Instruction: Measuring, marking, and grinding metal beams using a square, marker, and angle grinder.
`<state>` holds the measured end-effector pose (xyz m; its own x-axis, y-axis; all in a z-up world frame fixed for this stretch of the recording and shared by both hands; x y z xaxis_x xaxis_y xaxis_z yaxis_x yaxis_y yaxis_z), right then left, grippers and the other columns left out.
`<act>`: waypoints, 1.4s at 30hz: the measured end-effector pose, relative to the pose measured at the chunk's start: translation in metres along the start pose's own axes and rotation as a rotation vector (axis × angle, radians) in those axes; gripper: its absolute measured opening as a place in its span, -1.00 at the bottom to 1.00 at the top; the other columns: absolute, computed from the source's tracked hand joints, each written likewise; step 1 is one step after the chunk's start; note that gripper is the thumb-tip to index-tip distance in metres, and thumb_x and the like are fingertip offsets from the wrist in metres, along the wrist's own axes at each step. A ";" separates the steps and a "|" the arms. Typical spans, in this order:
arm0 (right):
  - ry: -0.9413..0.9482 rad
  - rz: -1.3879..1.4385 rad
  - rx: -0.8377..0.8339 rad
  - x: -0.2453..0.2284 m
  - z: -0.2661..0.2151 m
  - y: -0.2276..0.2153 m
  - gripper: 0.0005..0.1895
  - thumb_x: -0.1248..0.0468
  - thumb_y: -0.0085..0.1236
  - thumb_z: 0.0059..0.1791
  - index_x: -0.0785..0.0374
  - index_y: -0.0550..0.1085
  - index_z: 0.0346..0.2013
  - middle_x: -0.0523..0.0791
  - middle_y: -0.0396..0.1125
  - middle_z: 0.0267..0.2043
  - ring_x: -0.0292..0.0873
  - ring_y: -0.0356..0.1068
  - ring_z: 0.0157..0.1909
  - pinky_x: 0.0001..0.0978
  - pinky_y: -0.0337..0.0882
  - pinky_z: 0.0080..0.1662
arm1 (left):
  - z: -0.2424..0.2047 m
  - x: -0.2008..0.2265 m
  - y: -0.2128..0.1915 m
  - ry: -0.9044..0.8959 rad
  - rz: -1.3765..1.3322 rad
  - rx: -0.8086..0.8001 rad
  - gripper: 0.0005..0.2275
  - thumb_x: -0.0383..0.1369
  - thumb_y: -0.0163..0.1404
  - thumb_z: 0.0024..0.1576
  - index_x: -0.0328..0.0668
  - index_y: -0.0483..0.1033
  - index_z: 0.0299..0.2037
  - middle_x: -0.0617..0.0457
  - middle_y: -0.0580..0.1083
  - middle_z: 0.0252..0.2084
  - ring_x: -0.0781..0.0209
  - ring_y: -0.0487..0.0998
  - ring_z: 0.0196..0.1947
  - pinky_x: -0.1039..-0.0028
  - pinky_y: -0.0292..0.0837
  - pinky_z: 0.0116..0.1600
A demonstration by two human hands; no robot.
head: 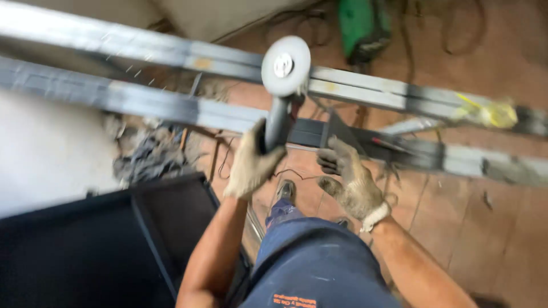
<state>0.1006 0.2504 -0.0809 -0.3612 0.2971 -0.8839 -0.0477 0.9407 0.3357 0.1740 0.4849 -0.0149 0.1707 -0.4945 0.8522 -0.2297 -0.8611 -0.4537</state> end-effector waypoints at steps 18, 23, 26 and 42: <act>-0.443 0.455 1.625 0.015 -0.376 -0.219 -0.37 0.28 0.27 -0.15 0.16 0.43 0.24 0.26 0.40 -0.05 0.32 0.49 -0.10 0.16 0.61 -0.16 | -0.222 0.192 0.408 0.659 0.513 -1.280 -0.46 0.03 0.11 -0.06 0.18 0.44 0.15 0.20 0.61 -0.11 0.20 0.65 -0.01 0.23 0.55 0.16; -0.546 0.589 1.607 -0.007 -0.481 -0.275 -0.44 0.21 0.12 0.01 0.27 0.35 0.31 0.23 0.39 0.01 0.14 0.46 0.00 -0.10 0.53 0.02 | -0.266 0.214 0.523 0.881 0.442 -1.290 -0.53 0.08 0.10 0.00 0.16 0.53 0.08 0.18 0.61 -0.13 0.19 0.65 -0.02 0.28 0.60 0.09; -0.593 0.543 1.553 -0.007 -0.534 -0.324 -0.51 0.27 0.09 0.01 0.40 0.38 0.21 0.20 0.42 -0.04 0.03 0.47 -0.03 -0.18 0.52 0.01 | -0.251 0.253 0.576 1.116 0.459 -0.994 -0.57 -0.05 0.17 0.02 0.08 0.56 0.08 0.09 0.58 -0.17 0.09 0.63 -0.09 0.26 0.59 0.01; -0.361 0.514 1.171 -0.036 -0.589 -0.578 -0.43 0.18 0.26 -0.12 0.41 0.45 0.12 0.21 0.45 -0.12 0.18 0.51 -0.18 0.03 0.56 -0.19 | -0.032 0.289 0.842 1.265 1.215 -0.194 -0.54 0.04 0.15 0.02 0.34 0.44 0.13 0.09 0.40 -0.23 0.04 0.50 -0.30 0.16 0.50 -0.45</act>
<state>-0.4074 -0.4008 -0.0514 0.1778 0.5143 -0.8389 0.9096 0.2394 0.3396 -0.0003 -0.3797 -0.1423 -0.9244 -0.3191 -0.2091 0.2329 -0.0381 -0.9717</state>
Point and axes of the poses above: each hand's wrist, its own z-axis towards the middle knuckle, its own y-axis out of the palm, x = y × z, the point moved 6 cm from there along z, towards the middle knuckle
